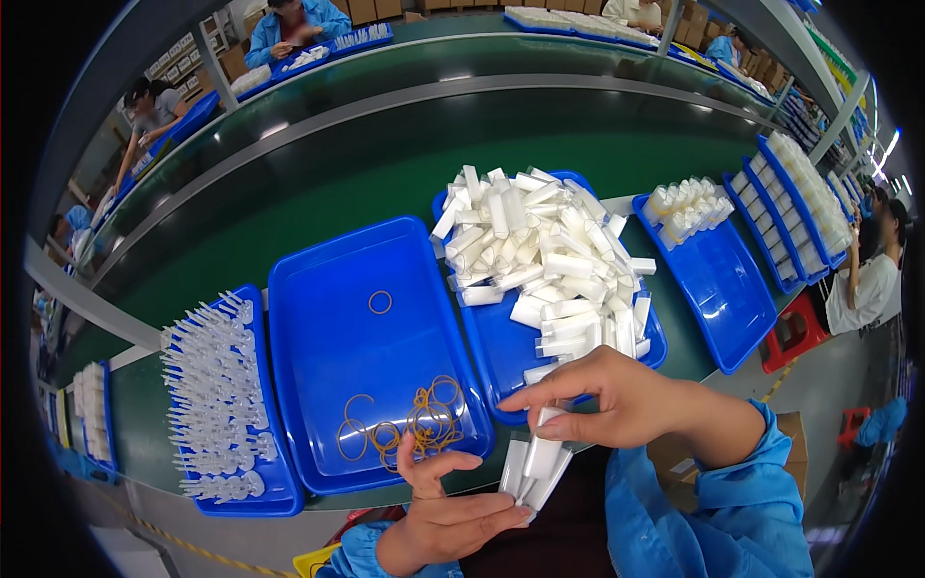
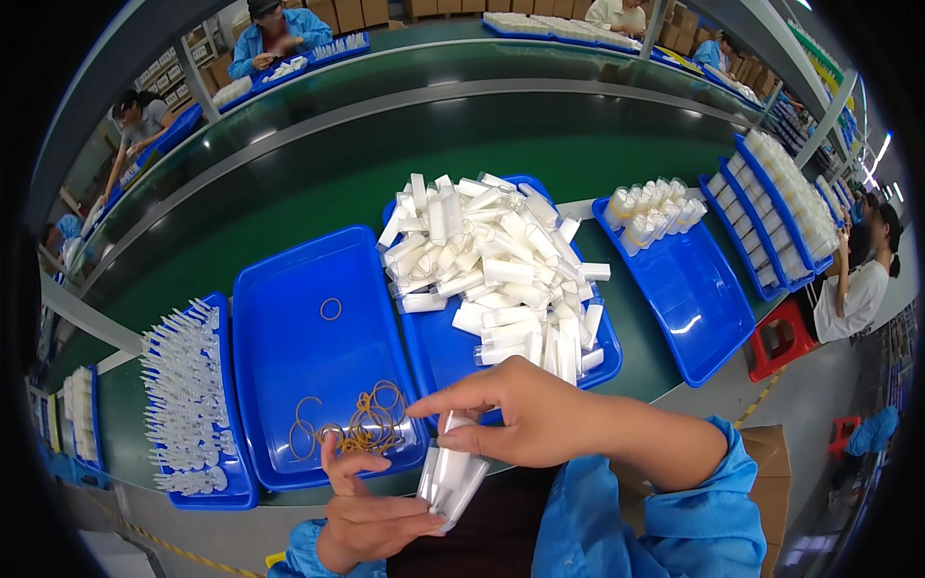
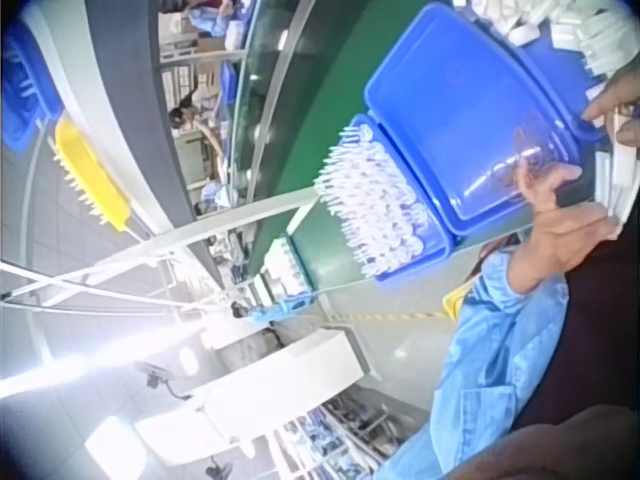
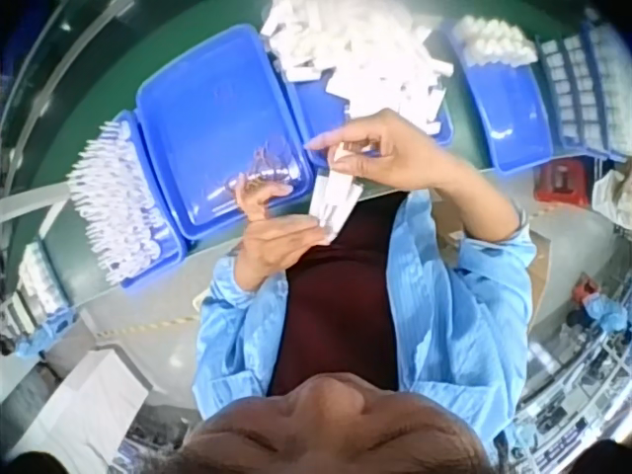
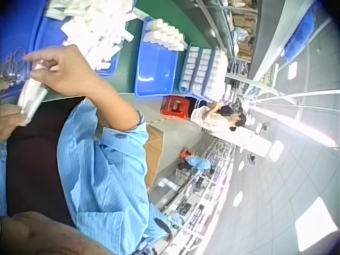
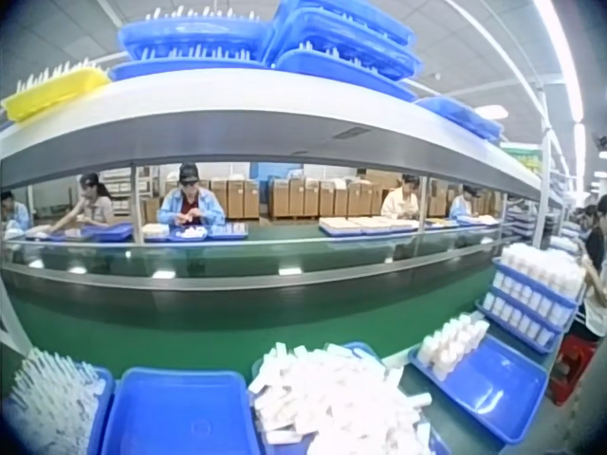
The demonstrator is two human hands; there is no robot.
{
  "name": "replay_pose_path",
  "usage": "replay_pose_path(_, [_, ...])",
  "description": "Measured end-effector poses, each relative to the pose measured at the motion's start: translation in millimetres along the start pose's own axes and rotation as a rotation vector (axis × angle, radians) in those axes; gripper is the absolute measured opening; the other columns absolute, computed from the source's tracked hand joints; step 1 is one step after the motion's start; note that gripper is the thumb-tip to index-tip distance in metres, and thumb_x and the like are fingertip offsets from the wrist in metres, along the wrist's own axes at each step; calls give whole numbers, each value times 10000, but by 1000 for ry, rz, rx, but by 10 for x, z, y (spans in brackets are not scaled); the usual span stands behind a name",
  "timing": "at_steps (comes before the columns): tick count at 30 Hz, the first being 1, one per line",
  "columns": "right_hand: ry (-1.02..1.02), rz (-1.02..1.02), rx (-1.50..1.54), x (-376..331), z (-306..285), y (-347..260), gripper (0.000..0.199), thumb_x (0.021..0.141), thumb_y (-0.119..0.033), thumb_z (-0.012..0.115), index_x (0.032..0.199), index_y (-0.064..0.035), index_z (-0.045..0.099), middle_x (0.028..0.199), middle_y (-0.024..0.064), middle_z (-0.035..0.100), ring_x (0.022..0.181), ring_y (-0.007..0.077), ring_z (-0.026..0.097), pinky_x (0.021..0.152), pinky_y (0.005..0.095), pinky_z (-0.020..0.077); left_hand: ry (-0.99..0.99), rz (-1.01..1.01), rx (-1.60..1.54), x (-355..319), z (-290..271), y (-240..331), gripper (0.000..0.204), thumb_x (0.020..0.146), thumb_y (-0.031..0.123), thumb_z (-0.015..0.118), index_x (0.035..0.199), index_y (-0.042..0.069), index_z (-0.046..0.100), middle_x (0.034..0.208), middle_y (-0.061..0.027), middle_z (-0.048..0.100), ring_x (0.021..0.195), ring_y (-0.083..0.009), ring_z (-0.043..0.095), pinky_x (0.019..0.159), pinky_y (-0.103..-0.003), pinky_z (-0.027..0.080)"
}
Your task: Assemble small white spray bottles by inserting tubes and securing them with rubber bands on an assembly line.
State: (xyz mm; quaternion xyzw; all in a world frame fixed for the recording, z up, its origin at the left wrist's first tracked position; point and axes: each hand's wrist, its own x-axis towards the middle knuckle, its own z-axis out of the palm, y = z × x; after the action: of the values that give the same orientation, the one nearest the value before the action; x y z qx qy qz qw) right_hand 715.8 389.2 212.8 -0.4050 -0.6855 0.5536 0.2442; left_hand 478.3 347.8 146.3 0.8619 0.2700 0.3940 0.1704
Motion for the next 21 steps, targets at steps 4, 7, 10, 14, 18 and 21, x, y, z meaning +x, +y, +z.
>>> replay_pose_path(4, [-20, -102, -98, 2, 59, -12, 321, 815, -108, 623, 1134, -71, 604, 875, 150, 655, 786, 235, 638, 706, 317, 477, 31, -2, -23, -84, -8, -6, 307, 563, 332, 815, 826, 356, 658, 853, 120, 600, 1052, -233, 441, 1052, -537, 107])
replay_pose_path(7, [-51, -135, -54, 29, 174, 39, 312, 801, -99, 629, 1111, -74, 617, 852, 151, 650, 781, 259, 636, 674, 328, 474, 235, -41, -69, -59, 31, -34, 223, 611, 325, 784, 782, 317, 642, 1004, -5, 564, 1060, -293, 449, 1020, -552, 101])
replay_pose_path(10, [-27, -103, -107, 23, 320, 108, 349, 797, -125, 621, 1145, -109, 598, 842, 123, 648, 778, 254, 619, 725, 356, 434, 245, -50, 3, -55, 22, -42, 636, 591, 379, 809, 1129, 326, 474, 1109, -84, 502, 1079, -330, 435, 991, -568, 170])
replay_pose_path(14, [-70, -275, -309, 22, 470, -36, 398, 800, -142, 605, 1196, -156, 566, 847, 26, 595, 888, 174, 569, 777, 358, 324, 384, -143, -352, -265, 91, -70, 921, 574, 368, 830, 1326, 234, 314, 1154, -135, 465, 1056, -341, 461, 946, -494, 328])
replay_pose_path(18, [-134, -701, -484, 83, 766, -347, 147, 843, -117, 559, 990, -102, 562, 875, 42, 556, 801, 164, 521, 742, 333, 342, 192, -641, -1599, -317, -208, 194, 452, 671, 115, 768, 1058, 44, 546, 1048, -138, 556, 1128, -284, 434, 935, -433, 343])
replay_pose_path(21, [-339, -749, -241, 317, 1060, -202, 74, 843, -147, 575, 882, -84, 572, 836, 44, 549, 748, 208, 525, 736, 357, 346, -143, -424, -1379, -677, 10, -51, 774, 628, 129, 817, 1268, 35, 393, 1066, -135, 516, 974, -241, 509, 810, -385, 432])
